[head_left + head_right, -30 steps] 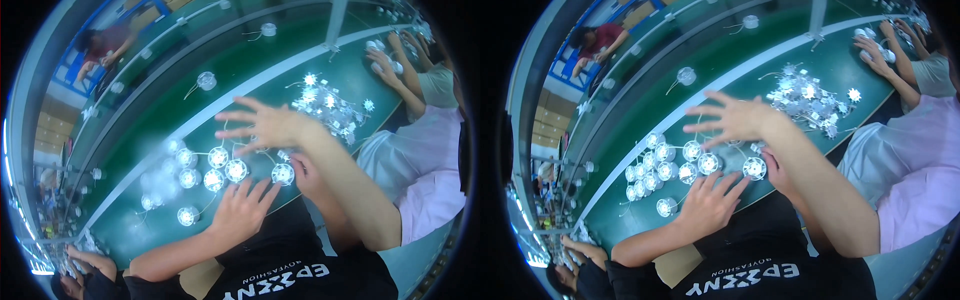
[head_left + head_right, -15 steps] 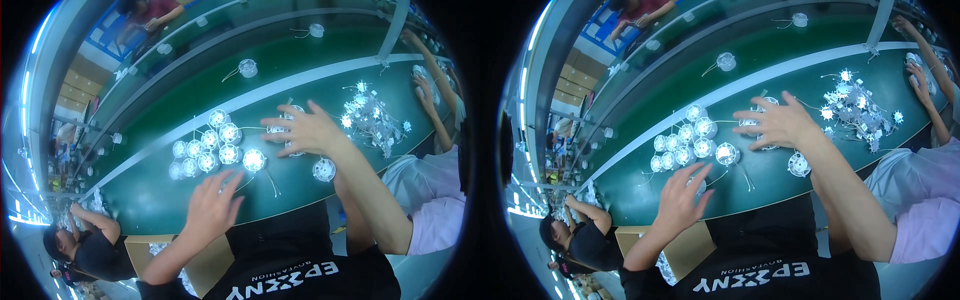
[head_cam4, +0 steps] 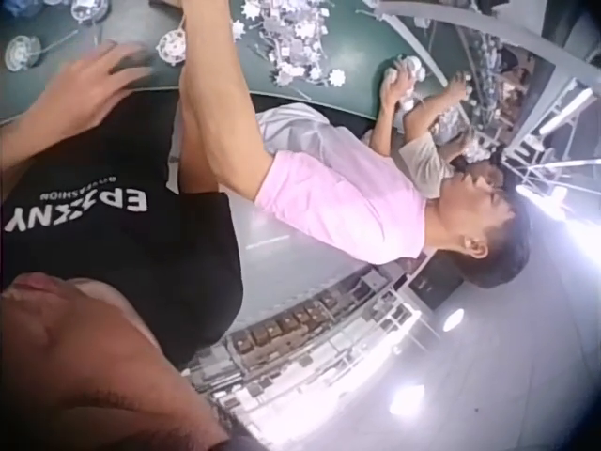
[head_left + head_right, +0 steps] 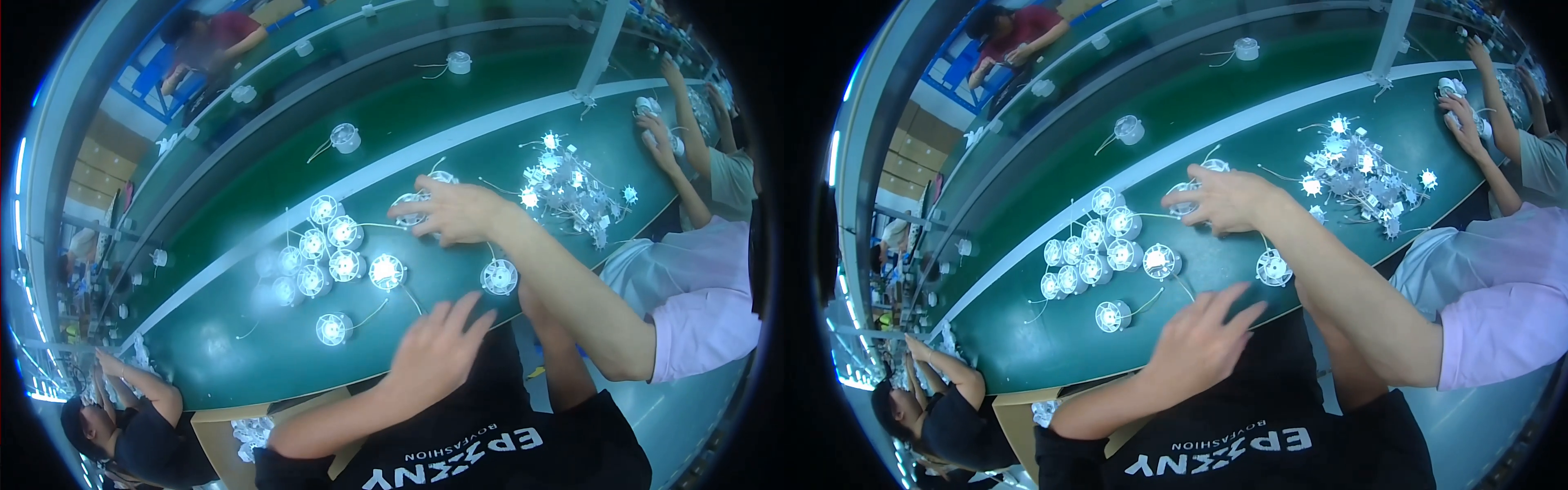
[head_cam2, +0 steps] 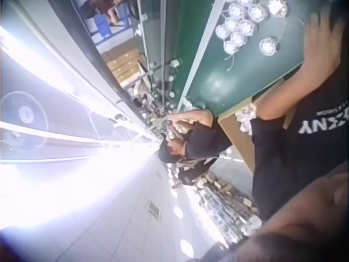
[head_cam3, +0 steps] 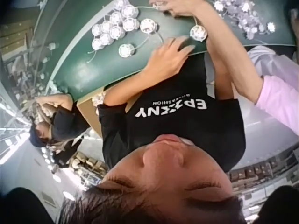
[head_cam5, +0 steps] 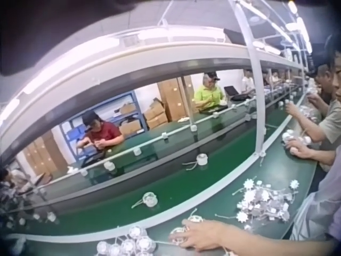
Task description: The person assembles strands of LED modules by hand, connecting wires and plastic housings on a factory assembly line.
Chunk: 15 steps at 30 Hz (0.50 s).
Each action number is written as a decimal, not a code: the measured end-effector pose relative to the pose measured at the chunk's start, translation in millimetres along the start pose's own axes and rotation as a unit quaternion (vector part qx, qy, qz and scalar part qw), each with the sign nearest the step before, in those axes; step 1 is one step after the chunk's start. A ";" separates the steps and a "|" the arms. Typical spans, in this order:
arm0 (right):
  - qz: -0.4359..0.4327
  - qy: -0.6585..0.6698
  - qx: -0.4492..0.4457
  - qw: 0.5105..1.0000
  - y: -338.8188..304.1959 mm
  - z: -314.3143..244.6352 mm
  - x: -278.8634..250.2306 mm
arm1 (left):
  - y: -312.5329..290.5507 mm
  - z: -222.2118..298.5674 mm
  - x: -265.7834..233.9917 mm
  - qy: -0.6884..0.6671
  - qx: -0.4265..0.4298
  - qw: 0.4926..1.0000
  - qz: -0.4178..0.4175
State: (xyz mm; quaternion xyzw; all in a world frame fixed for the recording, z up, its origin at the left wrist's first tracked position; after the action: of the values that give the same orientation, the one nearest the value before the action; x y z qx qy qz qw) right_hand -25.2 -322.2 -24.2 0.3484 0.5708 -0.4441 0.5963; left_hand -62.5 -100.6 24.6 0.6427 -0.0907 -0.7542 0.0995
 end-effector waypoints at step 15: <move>0.510 0.201 0.480 0.685 -133.7 -115.1 30.6 | 40.3 -4.5 39.2 -0.014 -0.040 0.999 0.012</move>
State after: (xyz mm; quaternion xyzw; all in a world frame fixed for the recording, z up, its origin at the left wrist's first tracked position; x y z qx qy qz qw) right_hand -193.4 -268.5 -54.4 0.9052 0.1202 -0.2040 0.3530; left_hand -62.8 -149.9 -2.7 0.6263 -0.0695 -0.7651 0.1329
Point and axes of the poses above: each hand's wrist, its own y-axis towards the middle knuckle, its own x-axis out of the palm, z = x × y, the point moved 2 cm from there along y, towards the middle knuckle, and after that the axes turned 6 degrees about y, right-handed, at the moved point
